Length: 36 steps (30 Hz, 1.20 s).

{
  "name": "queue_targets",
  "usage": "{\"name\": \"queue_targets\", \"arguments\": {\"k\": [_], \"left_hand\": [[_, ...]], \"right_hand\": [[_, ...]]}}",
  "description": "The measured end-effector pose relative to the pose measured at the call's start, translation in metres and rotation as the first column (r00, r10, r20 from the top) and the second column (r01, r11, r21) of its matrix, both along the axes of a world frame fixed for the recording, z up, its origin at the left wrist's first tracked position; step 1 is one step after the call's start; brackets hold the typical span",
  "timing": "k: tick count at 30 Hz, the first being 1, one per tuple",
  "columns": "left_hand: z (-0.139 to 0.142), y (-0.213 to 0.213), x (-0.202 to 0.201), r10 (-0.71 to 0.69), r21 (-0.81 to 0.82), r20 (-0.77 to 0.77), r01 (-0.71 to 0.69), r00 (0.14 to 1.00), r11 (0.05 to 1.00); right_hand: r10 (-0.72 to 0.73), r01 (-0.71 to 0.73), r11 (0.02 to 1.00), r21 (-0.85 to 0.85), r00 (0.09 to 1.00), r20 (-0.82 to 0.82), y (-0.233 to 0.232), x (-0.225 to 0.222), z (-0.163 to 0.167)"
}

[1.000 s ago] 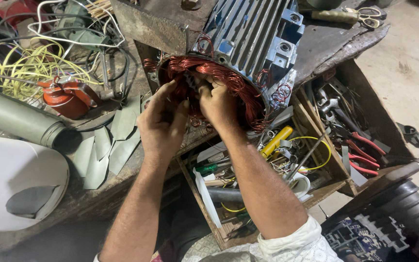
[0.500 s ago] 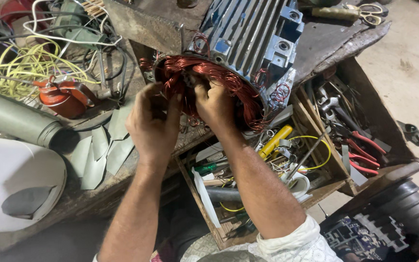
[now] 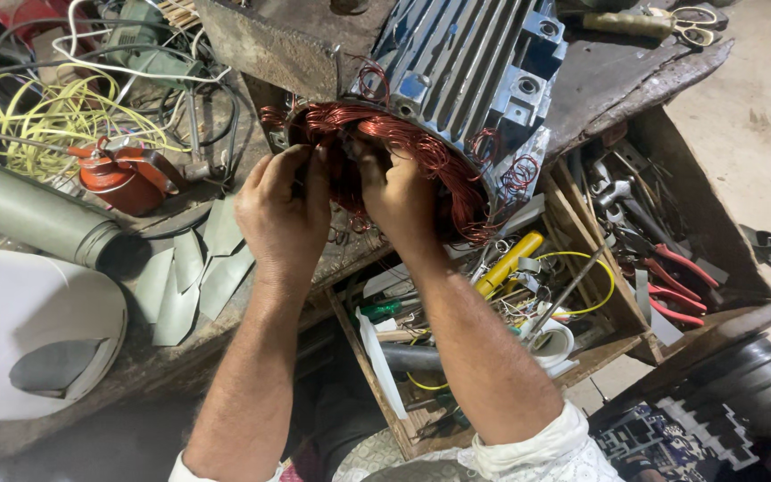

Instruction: The person manipulates copper windings on a motor stator, using hands to separate and arrange the wires. They use scissors to trim excess wire and continue adjusting the windings by hand throughout the clip.

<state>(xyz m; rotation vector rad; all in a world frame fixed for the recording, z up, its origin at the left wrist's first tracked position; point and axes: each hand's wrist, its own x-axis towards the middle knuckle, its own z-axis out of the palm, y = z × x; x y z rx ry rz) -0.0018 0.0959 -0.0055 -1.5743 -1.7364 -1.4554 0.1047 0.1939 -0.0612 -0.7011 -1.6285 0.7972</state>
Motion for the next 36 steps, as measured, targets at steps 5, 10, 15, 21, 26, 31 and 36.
{"name": "queue_targets", "arguments": {"k": [5, 10, 15, 21, 26, 31, 36], "left_hand": [[-0.009, 0.002, -0.01, -0.161, 0.075, 0.148, 0.151, 0.976, 0.986], [-0.023, 0.01, -0.016, -0.446, 0.222, 0.564, 0.392, 0.696, 0.893], [-0.031, 0.006, -0.024, -0.495, 0.283, 0.634, 0.417, 0.594, 0.864], [-0.036, -0.004, -0.036, -0.559, 0.365, 0.704, 0.452, 0.439, 0.814], [-0.039, -0.001, -0.041, -0.588, 0.437, 0.765, 0.458, 0.263, 0.774], [-0.041, -0.002, -0.05, -0.54, 0.421, 0.826, 0.457, 0.164, 0.783], [-0.043, -0.008, -0.057, -0.508, 0.357, 0.842, 0.52, 0.18, 0.776]], "right_hand": [[0.014, -0.014, 0.999, -0.039, 1.0, 0.013, -0.002, 0.001, -0.001], [-0.076, 0.096, 0.992, -0.077, 0.97, 0.229, 0.005, -0.005, -0.007], [-0.002, 0.004, 0.998, 0.056, 0.999, -0.037, 0.003, -0.001, -0.005], [0.06, -0.061, 0.997, 0.042, 0.998, 0.017, -0.002, 0.004, 0.005], [0.146, -0.14, 0.986, -0.086, 0.987, 0.072, -0.002, 0.006, 0.002], [0.332, -0.348, 0.937, -0.034, 0.916, -0.226, 0.003, 0.005, 0.002], [0.385, -0.378, 0.886, -0.267, 0.922, -0.027, -0.007, 0.009, 0.012]]}}
